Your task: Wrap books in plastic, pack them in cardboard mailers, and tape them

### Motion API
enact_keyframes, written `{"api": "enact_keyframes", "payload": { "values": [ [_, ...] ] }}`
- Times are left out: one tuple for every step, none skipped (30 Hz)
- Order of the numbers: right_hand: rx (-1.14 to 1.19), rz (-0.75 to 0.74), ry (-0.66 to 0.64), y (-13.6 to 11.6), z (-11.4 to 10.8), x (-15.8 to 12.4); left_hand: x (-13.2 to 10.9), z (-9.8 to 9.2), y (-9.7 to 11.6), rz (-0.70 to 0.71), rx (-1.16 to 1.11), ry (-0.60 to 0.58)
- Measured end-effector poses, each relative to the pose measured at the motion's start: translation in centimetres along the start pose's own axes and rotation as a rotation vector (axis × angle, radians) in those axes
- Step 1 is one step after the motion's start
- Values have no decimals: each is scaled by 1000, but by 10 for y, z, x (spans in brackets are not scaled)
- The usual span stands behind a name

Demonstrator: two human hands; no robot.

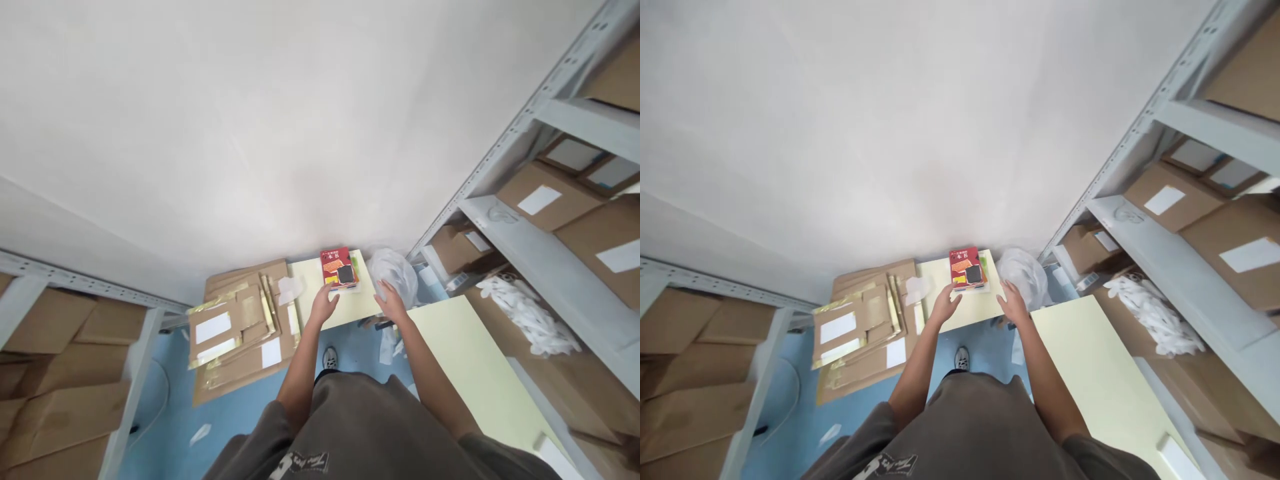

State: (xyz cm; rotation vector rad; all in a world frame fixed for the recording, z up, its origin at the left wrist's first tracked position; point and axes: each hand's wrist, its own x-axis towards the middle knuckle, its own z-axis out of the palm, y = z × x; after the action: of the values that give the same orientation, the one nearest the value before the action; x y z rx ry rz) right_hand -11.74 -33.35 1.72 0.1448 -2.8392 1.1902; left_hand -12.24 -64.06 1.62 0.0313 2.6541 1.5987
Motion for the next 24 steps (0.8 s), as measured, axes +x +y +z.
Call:
{"api": "enact_keyframes", "payload": {
  "values": [
    [3, -8, -14, -7, 9, 13, 4, -10, -6, -9, -10, 10],
    [4, -14, -26, -14, 17, 26, 6, -19, -11, -17, -21, 23],
    [6, -21, -36, -20, 24, 37, 8, -27, -17, -25, -32, 38],
    [10, -27, -43, -25, 30, 47, 8, -33, -23, -37, -44, 52],
    [15, -33, -50, -28, 36, 56, 8, -39, -28, -56, -56, 67],
    [20, -37, -58, -31, 41, 64, 8, -43, -35, -82, -68, 79],
    [23, -39, -68, -32, 46, 71, 7, -46, -41, -110, -79, 90],
    [26, -39, -79, -32, 51, 76, 6, -47, -47, -139, -91, 98],
    [27, -38, -90, -30, 55, 81, 5, -47, -53, -165, -101, 104],
    [28, -37, -101, -27, 58, 84, 5, -45, -58, -185, -111, 109],
    [29, -33, -114, -23, 62, 87, 5, -43, -62, -200, -119, 113],
    [29, -24, -128, -18, 66, 90, 7, -38, -66, -211, -124, 114],
    [29, -9, -142, -13, 70, 92, 10, -33, -69, -220, -128, 111],
    [28, 10, -159, -6, 75, 95, 14, -27, -71, -227, -129, 101],
    [27, 31, -178, 0, 80, 97, 21, -20, -73, -233, -128, 85],
    [26, 48, -199, 8, 86, 101, 30, -13, -74, -237, -128, 63],
    [26, 60, -223, 15, 92, 105, 40, -5, -75, -240, -127, 39],
    [24, 70, -250, 22, 99, 109, 53, 4, -76, -243, -126, 17],
    [18, 78, -277, 29, 106, 115, 66, 12, -78, -247, -123, 0],
    [9, 88, -303, 36, 114, 121, 81, 20, -80, -256, -117, -7],
    [-5, 98, -328, 43, 122, 128, 95, 27, -83, -275, -104, -5],
    [-20, 108, -353, 49, 131, 135, 108, 35, -87, -309, -84, 2],
    [-37, 115, -379, 55, 140, 142, 119, 41, -92, -350, -59, 12],
    [-54, 122, -409, 60, 149, 148, 129, 48, -97, -396, -34, 21]
  ]
}}
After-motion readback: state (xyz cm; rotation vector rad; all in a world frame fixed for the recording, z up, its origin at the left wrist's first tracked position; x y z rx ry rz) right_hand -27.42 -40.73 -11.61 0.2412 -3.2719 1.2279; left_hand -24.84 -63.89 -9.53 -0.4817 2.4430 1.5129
